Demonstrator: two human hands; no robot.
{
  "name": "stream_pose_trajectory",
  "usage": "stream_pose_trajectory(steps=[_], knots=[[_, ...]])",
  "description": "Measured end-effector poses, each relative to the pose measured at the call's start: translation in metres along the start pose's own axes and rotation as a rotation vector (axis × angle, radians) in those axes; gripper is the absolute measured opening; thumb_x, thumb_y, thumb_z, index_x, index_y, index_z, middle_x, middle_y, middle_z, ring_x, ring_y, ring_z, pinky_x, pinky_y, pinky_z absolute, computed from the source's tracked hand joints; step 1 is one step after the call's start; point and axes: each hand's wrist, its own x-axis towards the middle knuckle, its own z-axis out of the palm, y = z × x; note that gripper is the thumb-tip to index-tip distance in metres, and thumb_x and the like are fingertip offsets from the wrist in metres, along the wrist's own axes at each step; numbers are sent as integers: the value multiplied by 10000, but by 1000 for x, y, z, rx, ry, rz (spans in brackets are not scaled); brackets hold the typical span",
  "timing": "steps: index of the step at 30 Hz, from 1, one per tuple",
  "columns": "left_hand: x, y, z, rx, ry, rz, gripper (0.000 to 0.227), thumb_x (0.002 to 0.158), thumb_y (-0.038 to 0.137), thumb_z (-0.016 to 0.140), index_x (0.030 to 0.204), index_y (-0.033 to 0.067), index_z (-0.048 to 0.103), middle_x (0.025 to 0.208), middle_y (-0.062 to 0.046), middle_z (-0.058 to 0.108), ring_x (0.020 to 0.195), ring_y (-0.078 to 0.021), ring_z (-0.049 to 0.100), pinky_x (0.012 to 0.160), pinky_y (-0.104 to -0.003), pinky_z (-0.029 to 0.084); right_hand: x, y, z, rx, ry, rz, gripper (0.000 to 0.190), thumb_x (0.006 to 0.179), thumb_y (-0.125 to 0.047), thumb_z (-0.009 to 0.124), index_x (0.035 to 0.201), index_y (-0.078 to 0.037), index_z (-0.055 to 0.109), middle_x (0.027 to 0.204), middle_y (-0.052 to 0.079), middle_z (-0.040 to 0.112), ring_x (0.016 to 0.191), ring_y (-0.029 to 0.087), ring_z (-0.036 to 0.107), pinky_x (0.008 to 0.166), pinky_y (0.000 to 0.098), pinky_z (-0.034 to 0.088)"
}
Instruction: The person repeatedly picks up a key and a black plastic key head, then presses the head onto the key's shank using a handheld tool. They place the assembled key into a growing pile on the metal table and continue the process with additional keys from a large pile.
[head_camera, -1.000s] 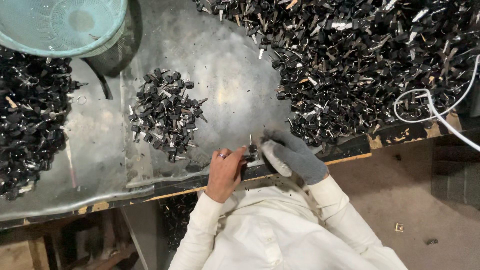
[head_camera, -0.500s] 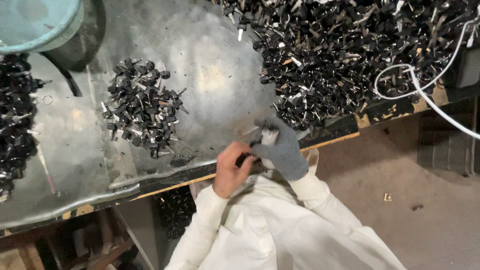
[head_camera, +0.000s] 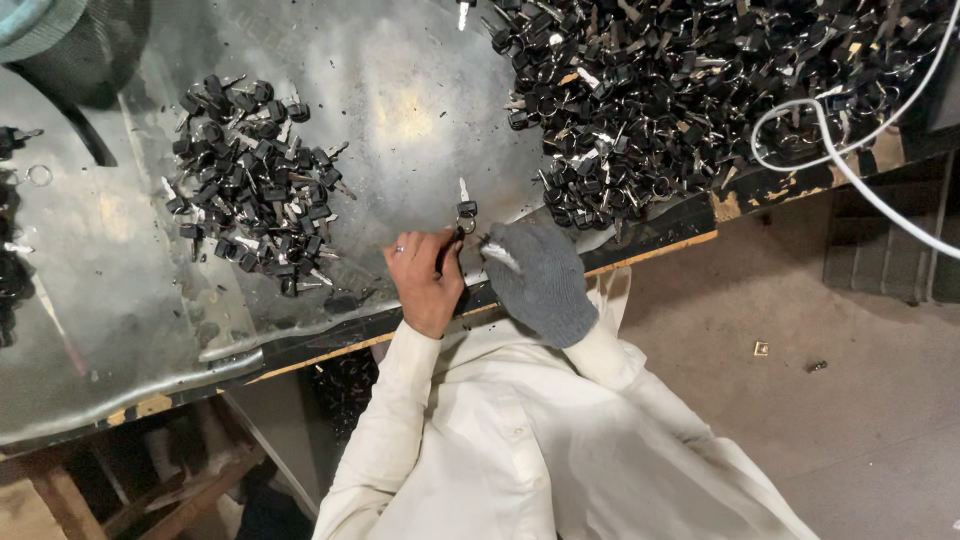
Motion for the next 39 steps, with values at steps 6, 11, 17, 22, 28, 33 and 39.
stream_pose_trajectory(steps=[6, 11, 17, 22, 28, 33, 39], knots=[[-2, -8, 4, -44, -19, -39, 120, 863, -3, 737, 947, 66, 689, 860, -51, 624, 855, -250, 566, 843, -385, 334, 18, 4, 8, 22, -107, -31, 277, 901, -131, 736, 1167, -57, 704, 1102, 131, 708, 997, 318, 662, 878, 423, 526], [-4, -7, 7, 17, -29, -18, 124, 852, -27, 727, 893, 76, 673, 822, -60, 592, 841, -257, 553, 883, -388, 333, 23, 0, 8, -60, -233, 34, 290, 898, -146, 751, 1174, -62, 731, 1001, 121, 710, 913, 312, 656, 803, 428, 517], [3, -3, 5, -90, 67, -116, 225, 875, 11, 721, 1095, 28, 675, 879, -5, 659, 861, -202, 597, 912, -395, 307, 27, 11, 2, 142, -144, 81, 318, 870, -172, 740, 1167, -63, 717, 1083, 129, 724, 981, 327, 678, 851, 416, 535], [5, -11, 6, 13, -26, -27, 110, 869, 23, 745, 963, 79, 734, 800, -36, 584, 808, -226, 543, 862, -396, 288, 29, 12, 4, 95, -172, 36, 235, 887, -148, 747, 1109, -72, 743, 1043, 116, 729, 939, 321, 679, 837, 435, 525], [2, -12, 5, 10, -19, 10, 242, 895, -8, 700, 1122, 69, 731, 928, -39, 590, 911, -226, 547, 902, -393, 305, 31, -7, 6, -197, -252, -115, 277, 798, -203, 783, 1020, -48, 723, 910, 105, 681, 793, 304, 630, 709, 454, 487], [-2, -12, 1, 53, -99, 61, 496, 723, -50, 600, 1201, 31, 703, 999, -75, 589, 968, -280, 506, 883, -414, 294, 18, -12, 8, -253, -198, -124, 306, 784, -119, 727, 1081, -54, 692, 1000, 111, 657, 834, 288, 611, 741, 445, 489], [-9, -15, 3, 60, -124, 32, 299, 858, -58, 631, 1129, 57, 683, 923, -68, 527, 941, -251, 498, 895, -397, 287, 8, -7, 21, -381, -277, -130, 332, 855, -115, 687, 1169, -8, 691, 980, 136, 653, 833, 276, 613, 705, 415, 499]])
